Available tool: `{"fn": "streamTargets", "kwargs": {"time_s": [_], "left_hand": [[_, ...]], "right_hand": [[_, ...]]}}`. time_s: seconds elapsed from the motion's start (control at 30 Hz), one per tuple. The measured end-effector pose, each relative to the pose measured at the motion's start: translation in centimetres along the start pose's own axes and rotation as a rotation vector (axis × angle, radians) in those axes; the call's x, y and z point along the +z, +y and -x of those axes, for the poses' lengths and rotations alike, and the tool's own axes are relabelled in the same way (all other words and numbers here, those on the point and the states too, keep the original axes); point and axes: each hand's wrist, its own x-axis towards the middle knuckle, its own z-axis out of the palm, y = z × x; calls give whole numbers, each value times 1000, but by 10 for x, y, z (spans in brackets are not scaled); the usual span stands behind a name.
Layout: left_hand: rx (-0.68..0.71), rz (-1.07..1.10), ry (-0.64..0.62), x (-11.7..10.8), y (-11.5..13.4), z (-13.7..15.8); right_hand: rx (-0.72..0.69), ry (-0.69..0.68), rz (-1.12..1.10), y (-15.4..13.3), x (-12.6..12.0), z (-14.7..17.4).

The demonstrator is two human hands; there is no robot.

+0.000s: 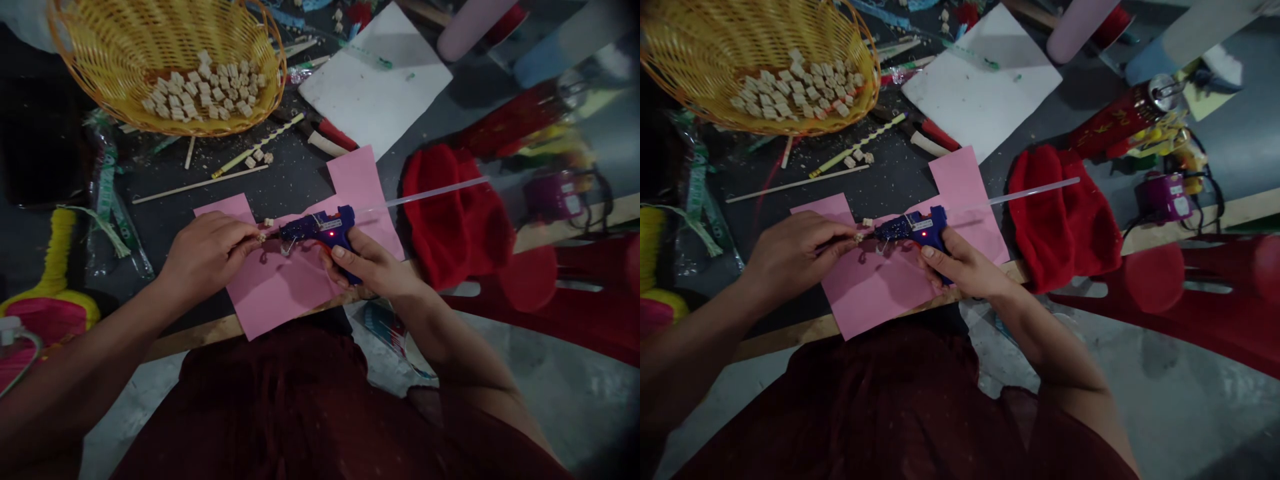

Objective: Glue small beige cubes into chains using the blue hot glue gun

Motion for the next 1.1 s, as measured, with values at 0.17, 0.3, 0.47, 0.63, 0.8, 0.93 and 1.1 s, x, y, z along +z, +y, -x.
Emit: {"fn": "streamTargets", "kwargs": {"time_s": [0.17,0.3,0.47,0.63,0.8,0.93,1.1], "left_hand": [[6,-6,22,1,0,1],[13,2,14,1,-1,0],[10,12,25,1,-1,0],[23,-12,19,1,-1,0],[20,-15,24,0,1,-1],[25,-19,28,-1,2,-1],[13,-16,32,-1,3,-1]], "right_hand": [[-15,-21,-17,1,1,0],[-9,-16,-8,0,1,0],[6,-15,1,0,0,0],[15,-16,-10,1,1,3],[0,59,-99,-1,2,5],[-15,56,-96,-1,3,4],[-30,43,-95,1,4,2]]}}
